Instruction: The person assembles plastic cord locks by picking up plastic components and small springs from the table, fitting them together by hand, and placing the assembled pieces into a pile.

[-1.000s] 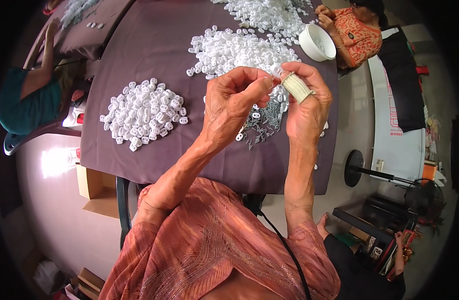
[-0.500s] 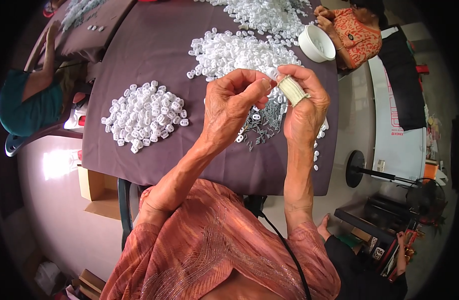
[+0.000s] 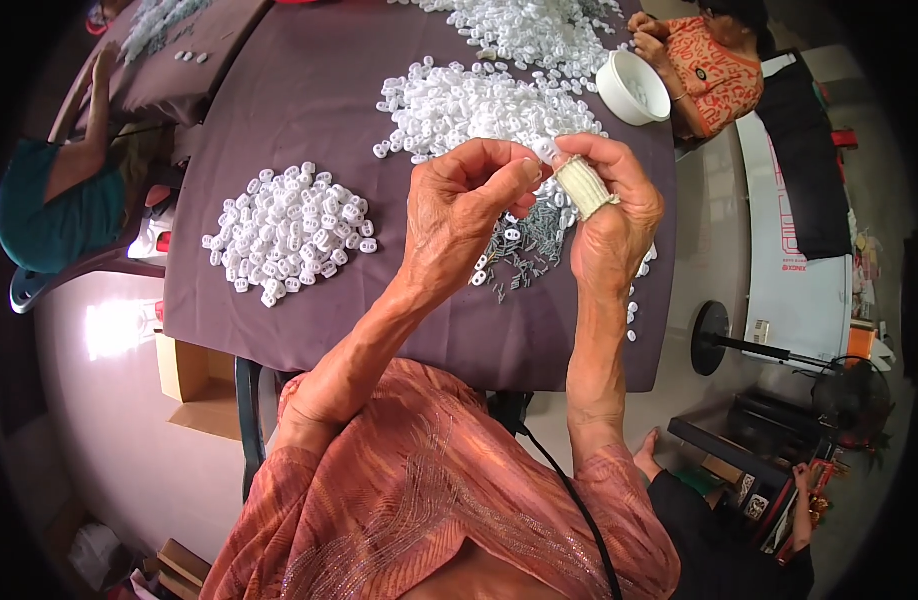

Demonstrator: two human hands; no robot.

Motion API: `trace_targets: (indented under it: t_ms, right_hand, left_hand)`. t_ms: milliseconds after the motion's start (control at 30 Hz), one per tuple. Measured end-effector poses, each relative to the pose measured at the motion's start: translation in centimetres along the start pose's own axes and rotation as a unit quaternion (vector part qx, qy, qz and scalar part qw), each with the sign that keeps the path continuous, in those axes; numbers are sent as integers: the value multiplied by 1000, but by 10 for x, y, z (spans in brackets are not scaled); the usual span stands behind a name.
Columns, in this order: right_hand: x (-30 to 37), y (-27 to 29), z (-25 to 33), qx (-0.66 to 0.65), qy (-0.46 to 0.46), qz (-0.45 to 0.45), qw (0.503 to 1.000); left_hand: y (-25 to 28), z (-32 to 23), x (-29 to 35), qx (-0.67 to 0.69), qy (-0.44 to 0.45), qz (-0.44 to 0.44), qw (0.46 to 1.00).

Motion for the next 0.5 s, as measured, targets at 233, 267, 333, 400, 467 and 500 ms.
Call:
trace_targets:
  t_ms: [233,267,333,400,467,500]
  right_hand:
    - [0,-3,6,23,6,15,1000]
    - [0,-3,6,23,6,15,1000]
    - [1,-5,6,27,3,12,1000]
    - [0,-3,5,21,3,15,1000]
    - [0,-3,5,14,4,18,1000]
    - [0,-2,5,24,5,13,1000]
  left_hand:
    - [-2,0,-1,-11,-2,11,1000]
    - [-2,-1,-1,3,-7,8,1000]
    - [-1,-1,-1,16,-13,5,1000]
    - [-1,1,-2,6,-12,7,1000]
    - [-1,0,-2,8,-14,8,1000]
    - [-2,0,-2,9,-16,9,1000]
Point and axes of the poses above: each hand's wrist, its own x-axis away from the middle knuckle, its own y-axis out of the back of the hand, z = x × y, the point moved 10 cm from there along -x, towards the middle knuckle, and after that the axes turned 15 degrees about -x, right-handed, at the moved point
